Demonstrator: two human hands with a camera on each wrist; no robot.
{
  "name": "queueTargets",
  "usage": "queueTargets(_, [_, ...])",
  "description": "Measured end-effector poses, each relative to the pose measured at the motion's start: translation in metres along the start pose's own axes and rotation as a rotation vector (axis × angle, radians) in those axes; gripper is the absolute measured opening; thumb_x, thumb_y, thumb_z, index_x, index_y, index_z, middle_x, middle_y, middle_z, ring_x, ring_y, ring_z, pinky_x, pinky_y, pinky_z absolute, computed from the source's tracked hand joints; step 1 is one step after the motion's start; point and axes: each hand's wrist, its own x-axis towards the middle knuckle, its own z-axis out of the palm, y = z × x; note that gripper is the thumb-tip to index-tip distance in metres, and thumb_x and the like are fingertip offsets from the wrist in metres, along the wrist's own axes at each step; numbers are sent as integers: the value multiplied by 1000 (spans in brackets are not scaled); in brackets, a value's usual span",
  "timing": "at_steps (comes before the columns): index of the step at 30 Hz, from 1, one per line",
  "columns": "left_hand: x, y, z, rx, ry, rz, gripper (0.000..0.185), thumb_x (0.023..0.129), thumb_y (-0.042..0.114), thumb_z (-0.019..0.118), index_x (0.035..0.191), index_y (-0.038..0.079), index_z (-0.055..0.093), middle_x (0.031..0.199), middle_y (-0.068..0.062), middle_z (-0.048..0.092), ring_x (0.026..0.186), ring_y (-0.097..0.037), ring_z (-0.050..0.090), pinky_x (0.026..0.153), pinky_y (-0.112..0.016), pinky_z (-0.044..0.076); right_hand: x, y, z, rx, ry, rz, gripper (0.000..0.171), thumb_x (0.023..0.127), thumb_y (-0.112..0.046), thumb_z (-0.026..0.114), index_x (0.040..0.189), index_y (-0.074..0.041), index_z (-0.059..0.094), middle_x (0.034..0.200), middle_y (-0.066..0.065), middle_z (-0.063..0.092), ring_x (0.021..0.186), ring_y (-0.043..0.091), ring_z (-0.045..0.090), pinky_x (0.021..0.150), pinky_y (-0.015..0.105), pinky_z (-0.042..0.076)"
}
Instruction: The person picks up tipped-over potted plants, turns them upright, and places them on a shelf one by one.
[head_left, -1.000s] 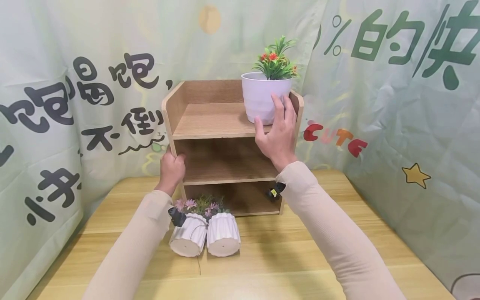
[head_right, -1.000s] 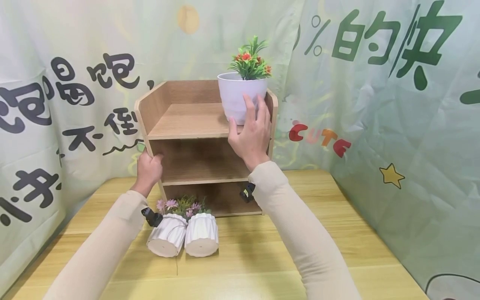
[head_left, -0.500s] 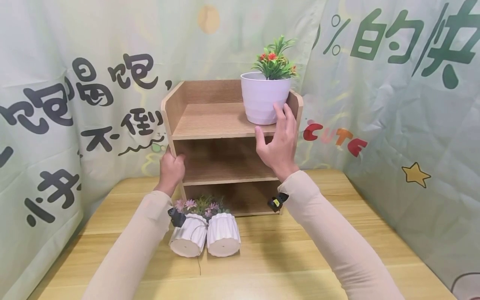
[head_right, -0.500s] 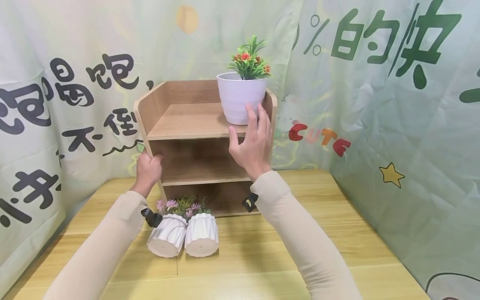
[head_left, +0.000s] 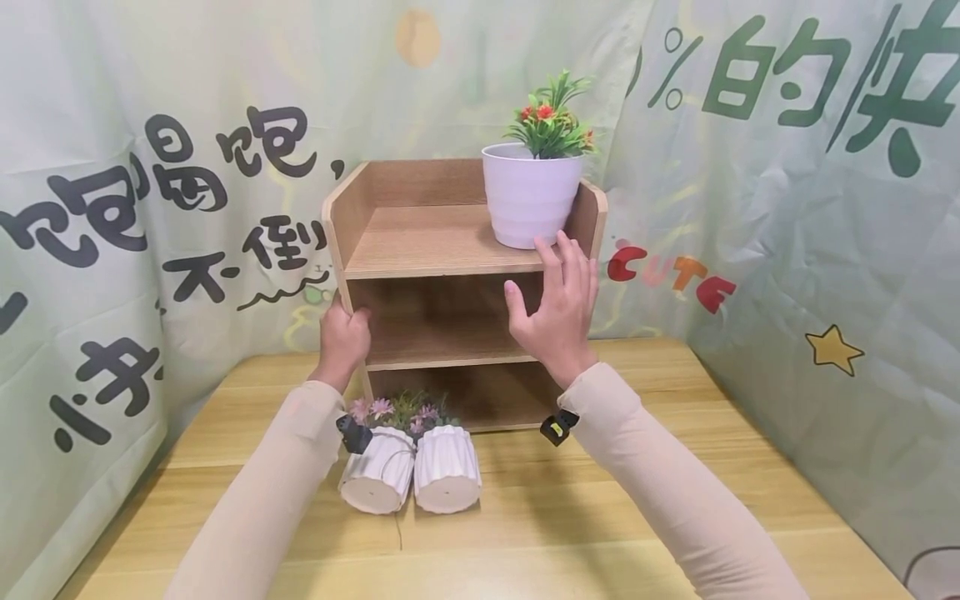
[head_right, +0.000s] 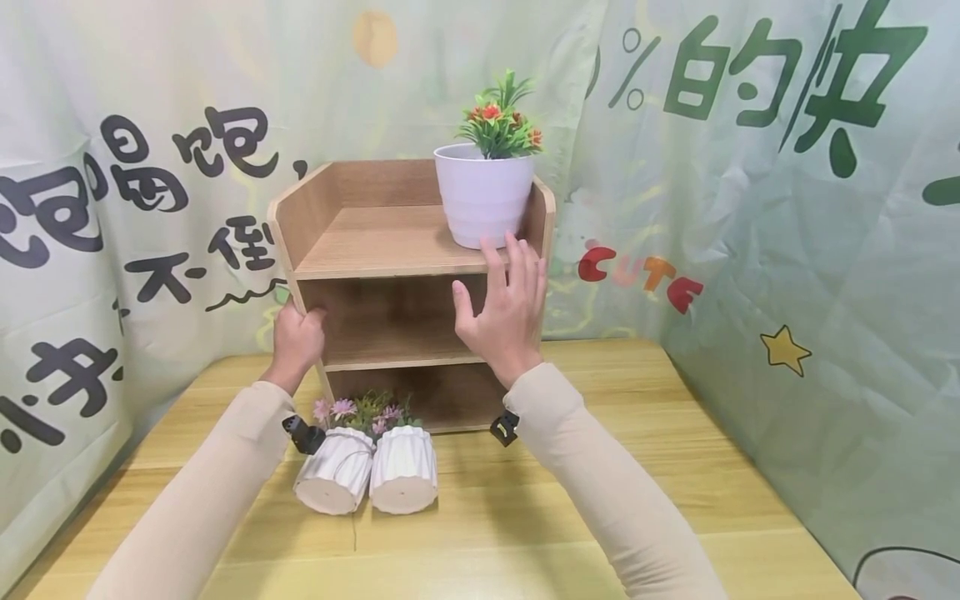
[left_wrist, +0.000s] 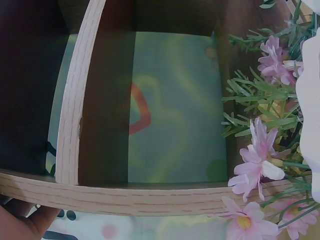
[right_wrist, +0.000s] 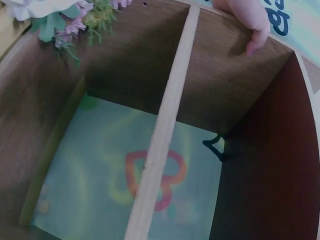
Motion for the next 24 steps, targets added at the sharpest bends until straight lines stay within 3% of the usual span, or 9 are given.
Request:
queueTargets(10, [0, -2, 0, 13, -2, 3, 41, 88, 10, 51, 125, -9, 51, 119, -34, 58, 115, -46, 53, 101, -51, 39, -20, -3, -2, 50, -23, 8, 57, 85, -33, 59, 133, -2, 48, 138, 26, 45, 129, 39, 39, 108, 59, 21])
queueTargets(24, [1, 0, 0, 3, 2, 11, 41, 88, 8, 51, 125, -9, 51, 118, -34, 58, 114, -46, 53, 101, -51, 39, -56, -14, -7, 178, -123, 145, 62, 84, -27, 63, 135, 2, 44, 139, 26, 43, 131, 38, 39, 103, 59, 29])
